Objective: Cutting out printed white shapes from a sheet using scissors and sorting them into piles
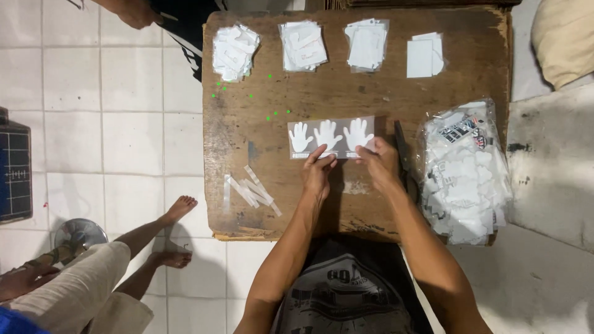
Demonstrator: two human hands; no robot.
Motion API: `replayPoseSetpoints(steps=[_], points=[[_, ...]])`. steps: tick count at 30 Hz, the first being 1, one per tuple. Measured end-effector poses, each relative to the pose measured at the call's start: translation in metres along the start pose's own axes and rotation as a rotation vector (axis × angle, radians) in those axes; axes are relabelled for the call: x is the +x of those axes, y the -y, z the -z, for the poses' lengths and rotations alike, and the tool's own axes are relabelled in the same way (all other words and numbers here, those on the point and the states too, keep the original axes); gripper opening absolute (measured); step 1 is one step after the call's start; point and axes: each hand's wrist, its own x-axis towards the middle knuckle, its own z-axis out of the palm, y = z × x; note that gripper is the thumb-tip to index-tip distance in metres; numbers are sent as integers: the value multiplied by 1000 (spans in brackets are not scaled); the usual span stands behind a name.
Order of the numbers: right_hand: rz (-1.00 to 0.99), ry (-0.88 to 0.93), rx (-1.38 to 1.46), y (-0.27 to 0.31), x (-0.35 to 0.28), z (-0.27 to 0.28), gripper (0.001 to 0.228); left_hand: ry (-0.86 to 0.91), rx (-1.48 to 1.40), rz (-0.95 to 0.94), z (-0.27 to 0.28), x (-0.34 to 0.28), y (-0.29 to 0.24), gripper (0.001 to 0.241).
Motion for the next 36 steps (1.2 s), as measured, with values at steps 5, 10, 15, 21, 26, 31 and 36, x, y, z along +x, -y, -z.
replayPoseSetpoints(steps=[5,10,15,21,26,31,36], points=[[407,-88,-949,7,-63,74,42,-198,67,-46,-15,18,10,48],[556,-115,-1262,-20,-93,116,51,-271,170,-99,-33,8,4,50],[-63,-77,-971,28,-84,90,85,-294,172,-164,-43,2,0,46],[-307,-53,-235,8,-91,108,79,-296,153,-128,-40,7,7,44],[-342,66,-16,20,-131,99,72,-297,78,-135,-37,18,20,47],[-319,466,15,-3,-158,96,65,-320,142,-74,-65,-10,-8,42],[-412,461,-4,53,-155,41,70,-292,287,-71,-89,-30,-28,40]])
